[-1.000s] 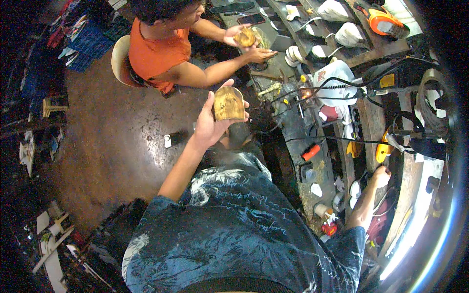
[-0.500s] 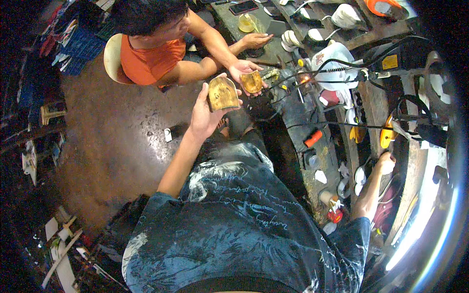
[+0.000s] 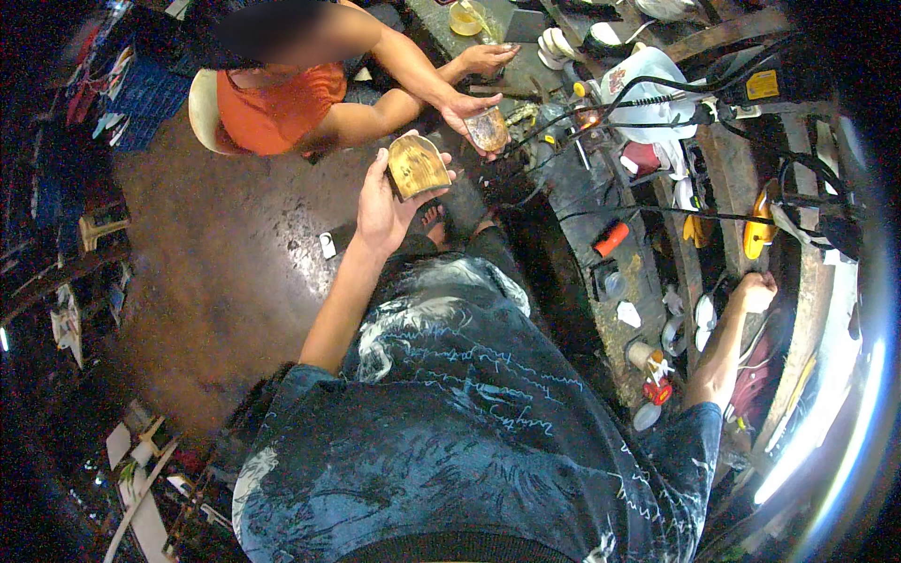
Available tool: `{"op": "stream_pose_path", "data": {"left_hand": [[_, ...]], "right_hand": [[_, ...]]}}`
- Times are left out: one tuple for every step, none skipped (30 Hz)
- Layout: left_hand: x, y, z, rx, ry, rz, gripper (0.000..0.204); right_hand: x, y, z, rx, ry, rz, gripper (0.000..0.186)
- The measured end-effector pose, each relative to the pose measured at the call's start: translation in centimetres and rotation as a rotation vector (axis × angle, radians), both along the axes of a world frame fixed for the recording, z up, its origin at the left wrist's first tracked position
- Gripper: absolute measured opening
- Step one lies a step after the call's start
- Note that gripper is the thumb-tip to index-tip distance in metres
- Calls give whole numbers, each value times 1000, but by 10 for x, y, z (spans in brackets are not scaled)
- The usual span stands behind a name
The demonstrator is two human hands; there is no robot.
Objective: The person holds a small wooden piece and uses a rotary tool to carve its surface. They rotate the piece to access different areas and continue carving while seated.
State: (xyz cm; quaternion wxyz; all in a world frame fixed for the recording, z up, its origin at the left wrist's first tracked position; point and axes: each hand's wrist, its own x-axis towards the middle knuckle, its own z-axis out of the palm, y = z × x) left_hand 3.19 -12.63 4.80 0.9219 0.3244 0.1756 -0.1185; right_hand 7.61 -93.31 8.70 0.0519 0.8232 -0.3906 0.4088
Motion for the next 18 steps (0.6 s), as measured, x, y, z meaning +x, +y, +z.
{"op": "stream_pose_path", "data": {"left_hand": [[-1, 1, 0, 2, 3, 5, 61], [-2, 2, 0, 2, 1, 10, 61], [-3, 3, 0, 10, 8, 15, 61], [-4, 3, -1, 15, 13, 18, 61], [-4, 4, -1, 20, 13, 20, 60], [-4, 5, -2, 27, 20, 20, 61], [-4, 5, -3, 34, 23, 18, 62], [-4, 6, -3, 41, 25, 17, 62], [-4, 6, -4, 49, 30, 17, 62], [-4, 6, -5, 58, 36, 16, 63], [-4, 6, -5, 64, 36, 12, 63], [-4, 6, -5, 59, 58, 12, 63], [-5, 7, -6, 48, 71, 15, 62], [-6, 7, -6, 40, 72, 21, 62], [-7, 6, -7, 38, 91, 23, 62], [-8, 6, -8, 40, 96, 31, 62], [-7, 6, -9, 45, 92, 40, 61], [-7, 5, -10, 41, 103, 54, 61]], "right_hand": [[0, 0, 0, 48, 10, -19, 23], [0, -2, 1, -3, 23, 15, 23], [-1, -4, 1, -11, 52, 30, 23], [-3, -6, 0, -28, 69, 44, 24], [-5, -9, -1, -43, 74, 85, 24], [-6, -12, -1, -66, 68, 123, 25], [-7, -13, -1, -59, 65, 129, 26], [-6, -12, 1, -135, 25, 207, 23], [-4, -6, 3, -180, -14, 254, 22], [-4, 5, 5, -225, -51, 299, 22], [-3, 22, 8, -219, -168, 209, 23], [0, 45, 11, -214, -284, 119, 25], [0, 77, 15, -156, -393, 2, 28], [-5, 117, 12, -115, -550, 136, 32], [-14, 165, 5, 5, -695, 238, 36], [-33, 221, -8, 202, -684, 426, 36], [-43, 279, -26, 197, -578, 490, 36], [-57, 337, -44, 286, -450, 797, 29]]}}
